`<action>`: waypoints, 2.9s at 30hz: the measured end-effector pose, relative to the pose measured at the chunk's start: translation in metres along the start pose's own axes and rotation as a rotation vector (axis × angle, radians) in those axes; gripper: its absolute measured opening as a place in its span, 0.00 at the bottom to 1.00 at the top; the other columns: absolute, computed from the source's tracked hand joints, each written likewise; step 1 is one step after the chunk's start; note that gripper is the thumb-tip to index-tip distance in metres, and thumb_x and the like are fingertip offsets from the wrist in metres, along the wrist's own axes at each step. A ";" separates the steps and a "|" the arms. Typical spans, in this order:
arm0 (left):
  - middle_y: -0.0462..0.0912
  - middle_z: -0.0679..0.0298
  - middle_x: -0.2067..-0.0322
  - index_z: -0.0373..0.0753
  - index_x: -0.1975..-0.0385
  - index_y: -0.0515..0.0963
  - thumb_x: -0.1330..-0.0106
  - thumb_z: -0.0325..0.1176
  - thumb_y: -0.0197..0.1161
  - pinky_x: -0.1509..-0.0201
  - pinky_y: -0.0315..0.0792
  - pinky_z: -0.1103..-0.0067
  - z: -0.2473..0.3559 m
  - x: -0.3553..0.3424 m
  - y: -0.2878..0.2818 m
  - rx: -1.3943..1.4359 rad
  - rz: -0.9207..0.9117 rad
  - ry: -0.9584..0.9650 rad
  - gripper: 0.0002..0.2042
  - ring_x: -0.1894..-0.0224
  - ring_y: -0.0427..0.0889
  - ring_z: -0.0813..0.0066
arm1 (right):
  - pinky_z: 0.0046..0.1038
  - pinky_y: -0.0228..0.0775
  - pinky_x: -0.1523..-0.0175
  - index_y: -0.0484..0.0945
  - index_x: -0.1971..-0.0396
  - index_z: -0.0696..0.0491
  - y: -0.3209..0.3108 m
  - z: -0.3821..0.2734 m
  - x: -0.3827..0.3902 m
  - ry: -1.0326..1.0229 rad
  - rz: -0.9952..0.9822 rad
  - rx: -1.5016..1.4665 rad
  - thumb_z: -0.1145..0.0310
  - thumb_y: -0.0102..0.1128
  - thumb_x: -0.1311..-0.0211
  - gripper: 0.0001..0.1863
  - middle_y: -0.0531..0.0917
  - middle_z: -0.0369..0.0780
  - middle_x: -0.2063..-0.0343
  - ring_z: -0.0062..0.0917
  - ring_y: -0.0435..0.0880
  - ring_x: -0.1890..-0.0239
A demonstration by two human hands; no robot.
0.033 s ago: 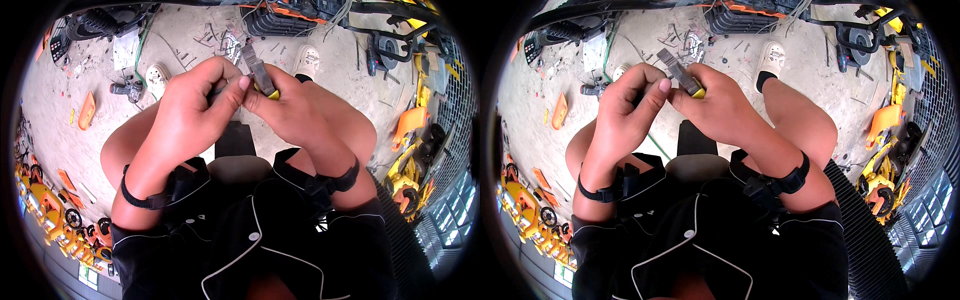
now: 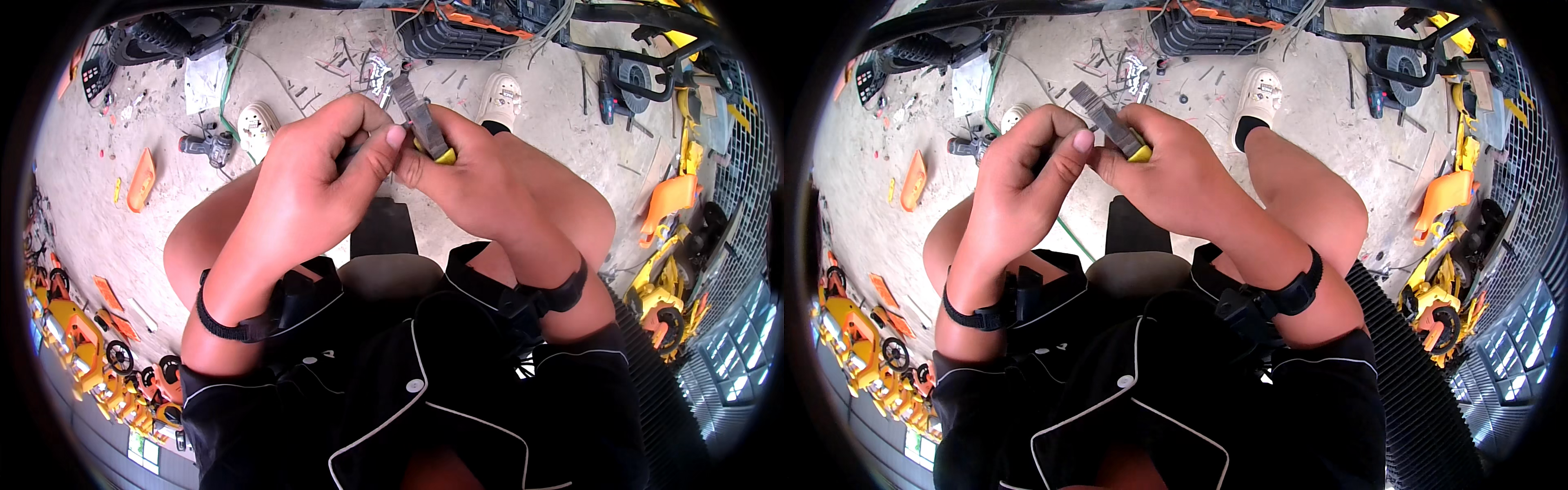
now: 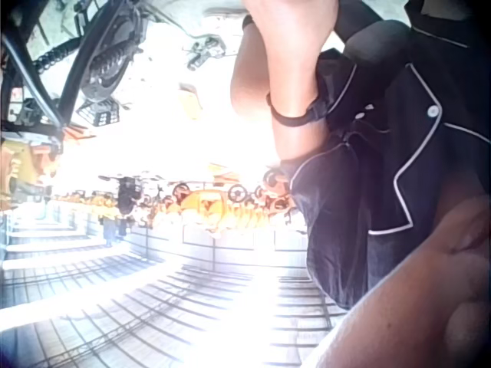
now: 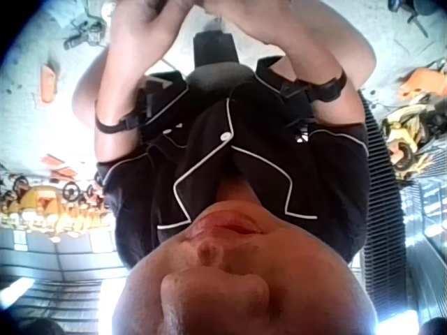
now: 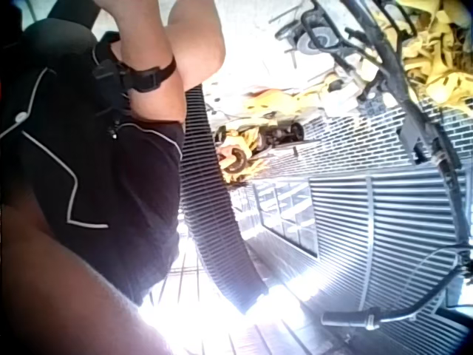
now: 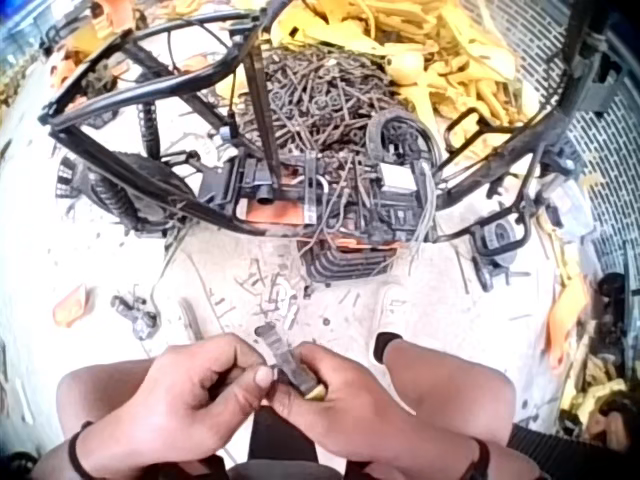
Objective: The person strips the insulation from a wire using pliers and twists multiple wires together.
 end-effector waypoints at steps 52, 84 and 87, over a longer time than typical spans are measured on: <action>0.73 0.75 0.76 0.34 0.59 0.77 0.28 0.28 0.60 0.70 0.60 0.88 -0.007 0.000 0.003 0.101 -0.034 -0.100 0.05 0.73 0.64 0.91 | 0.30 0.69 0.64 0.73 0.54 0.59 0.016 0.017 -0.008 0.106 -0.082 -0.223 0.75 0.53 0.44 0.16 0.78 0.40 0.72 0.24 0.77 0.69; 0.75 0.67 0.84 0.34 0.65 0.77 0.32 0.25 0.61 0.76 0.65 0.83 -0.009 -0.001 -0.004 0.063 0.036 -0.014 0.02 0.81 0.68 0.86 | 0.32 0.69 0.67 0.77 0.63 0.59 0.003 -0.014 -0.020 -0.090 -0.026 0.115 0.62 0.61 0.35 0.13 0.79 0.44 0.78 0.29 0.76 0.76; 0.76 0.67 0.83 0.34 0.68 0.76 0.32 0.25 0.61 0.77 0.64 0.83 -0.008 0.000 -0.002 0.074 0.058 0.020 0.03 0.81 0.68 0.85 | 0.31 0.68 0.67 0.77 0.64 0.59 0.006 -0.003 -0.023 -0.048 -0.031 0.043 0.64 0.61 0.35 0.12 0.78 0.42 0.79 0.27 0.73 0.77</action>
Point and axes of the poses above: each hand's wrist, its own x-axis away from the middle knuckle, its own y-axis out of the palm, z = x × y, the point moved 7 cm from there along -x, towards the middle knuckle
